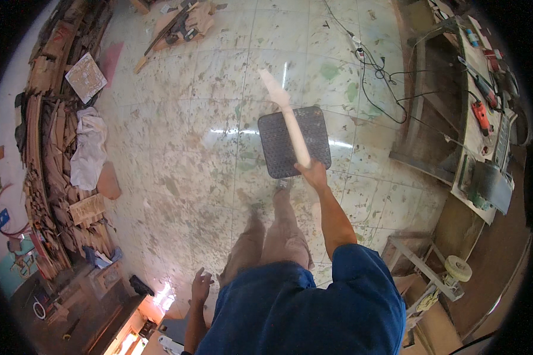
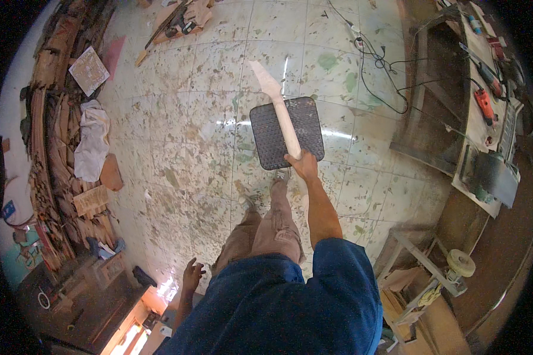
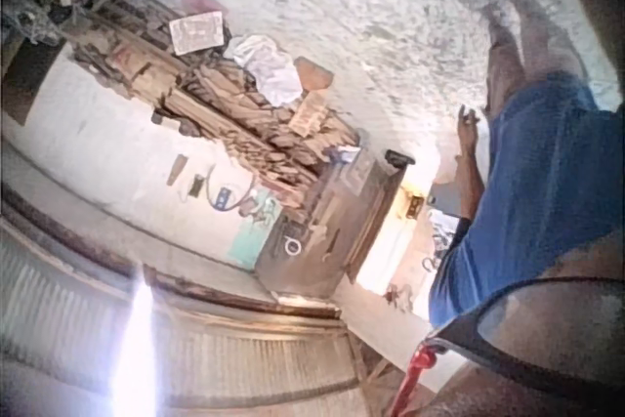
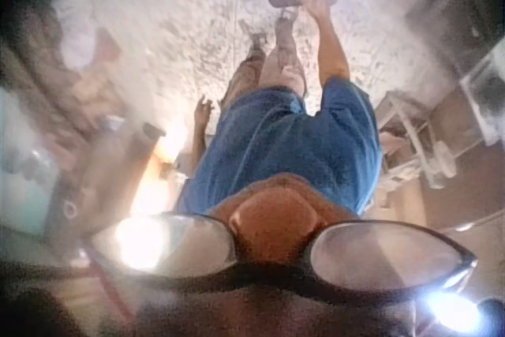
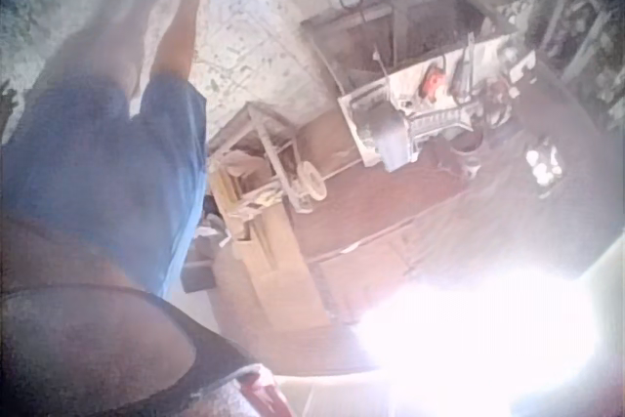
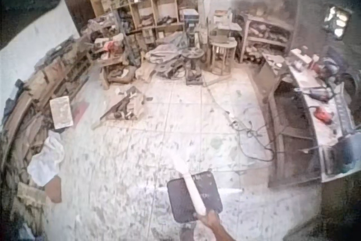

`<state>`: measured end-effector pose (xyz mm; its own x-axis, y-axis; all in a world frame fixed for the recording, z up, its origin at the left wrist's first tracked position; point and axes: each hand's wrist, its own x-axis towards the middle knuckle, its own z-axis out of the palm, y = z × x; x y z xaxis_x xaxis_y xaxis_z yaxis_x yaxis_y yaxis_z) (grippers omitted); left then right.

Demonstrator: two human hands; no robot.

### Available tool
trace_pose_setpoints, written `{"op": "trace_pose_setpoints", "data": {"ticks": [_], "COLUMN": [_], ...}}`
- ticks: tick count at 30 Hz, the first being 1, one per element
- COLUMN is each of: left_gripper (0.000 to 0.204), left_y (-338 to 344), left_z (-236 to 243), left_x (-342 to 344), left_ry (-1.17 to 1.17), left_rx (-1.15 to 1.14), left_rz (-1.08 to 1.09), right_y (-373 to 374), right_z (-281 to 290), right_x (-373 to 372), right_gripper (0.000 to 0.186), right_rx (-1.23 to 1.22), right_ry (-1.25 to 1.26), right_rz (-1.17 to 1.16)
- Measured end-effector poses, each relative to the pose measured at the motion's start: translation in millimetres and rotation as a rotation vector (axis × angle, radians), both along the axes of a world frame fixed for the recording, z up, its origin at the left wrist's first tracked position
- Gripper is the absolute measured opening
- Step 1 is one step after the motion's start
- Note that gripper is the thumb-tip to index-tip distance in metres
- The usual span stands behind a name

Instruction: The person uses a metal ruler to measure the alignment of a guitar neck against the body and then uses a screwdriver to fasten screws into the neck joint.

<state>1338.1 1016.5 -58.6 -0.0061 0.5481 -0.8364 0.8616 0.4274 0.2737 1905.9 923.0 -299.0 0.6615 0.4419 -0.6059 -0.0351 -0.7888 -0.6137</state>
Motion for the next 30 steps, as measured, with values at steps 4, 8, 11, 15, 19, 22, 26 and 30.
{"op": "trace_pose_setpoints", "data": {"ticks": [4,8,11,15,19,22,26,30], "left_gripper": [0.062,0.063,0.064,0.066,0.069,0.07,0.064,0.064], "left_y": [-10,-14,-24,-29,-42,-48,-55,-60], "left_z": [0,2,10,13,8,-1,-14,-34], "left_x": [-5,-8,0,-3,-16,-36,-58,-98], "left_ry": [-0.02,0.001,0.001,-0.014,-0.079,-0.093,-0.11,-0.178], "left_rx": [0.001,0.009,0.03,0.029,0.05,0.064,0.124,0.163], "left_rz": [0.105,0.104,0.119,0.109,0.193,0.209,0.16,0.184], "right_y": [12,16,23,22,34,42,40,12], "right_z": [-14,-38,-45,-64,-61,-46,-20,2], "right_x": [0,-10,-15,-21,-30,-25,-30,-51], "right_gripper": [0.076,0.076,0.075,0.075,0.069,0.067,0.061,0.046], "right_rx": [-0.034,-0.088,-0.223,-0.254,-0.36,-0.481,-0.502,-0.262], "right_ry": [-0.005,-0.103,-0.103,-0.093,-0.19,-0.176,-0.278,-0.233], "right_rz": [-0.023,0.003,0.063,0.107,0.165,0.243,0.313,0.5]}}
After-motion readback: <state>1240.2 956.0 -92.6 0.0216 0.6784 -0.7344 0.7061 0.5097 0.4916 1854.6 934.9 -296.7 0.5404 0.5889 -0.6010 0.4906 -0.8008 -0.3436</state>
